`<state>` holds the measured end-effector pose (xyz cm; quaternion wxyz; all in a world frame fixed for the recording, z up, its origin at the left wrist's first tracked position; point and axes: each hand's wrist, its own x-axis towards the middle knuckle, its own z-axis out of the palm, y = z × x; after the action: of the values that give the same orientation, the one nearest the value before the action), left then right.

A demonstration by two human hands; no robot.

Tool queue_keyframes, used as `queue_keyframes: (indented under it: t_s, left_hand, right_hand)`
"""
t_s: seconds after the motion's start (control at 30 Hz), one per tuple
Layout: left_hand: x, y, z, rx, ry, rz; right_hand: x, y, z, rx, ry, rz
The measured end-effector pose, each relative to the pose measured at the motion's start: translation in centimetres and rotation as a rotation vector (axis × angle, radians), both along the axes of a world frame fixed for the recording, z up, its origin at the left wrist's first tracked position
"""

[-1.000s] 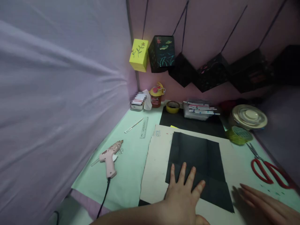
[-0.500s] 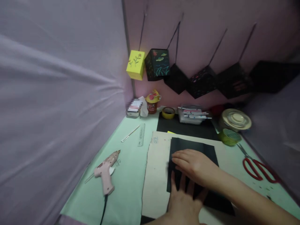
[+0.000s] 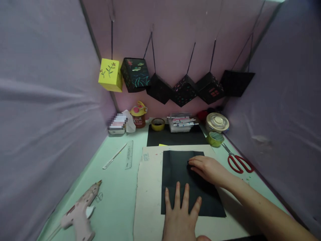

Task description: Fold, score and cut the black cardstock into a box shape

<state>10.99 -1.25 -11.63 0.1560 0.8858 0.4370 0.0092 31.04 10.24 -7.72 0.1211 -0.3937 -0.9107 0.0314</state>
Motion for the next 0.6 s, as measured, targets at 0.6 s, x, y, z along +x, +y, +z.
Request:
queue_keyframes:
  t_s: [0.6]
  left_hand:
    - [1.9,-1.6,-3.7,0.407,-0.024,0.228]
  right_hand:
    - [-4.1,19.9,6.6,0.042,-0.227,-0.306]
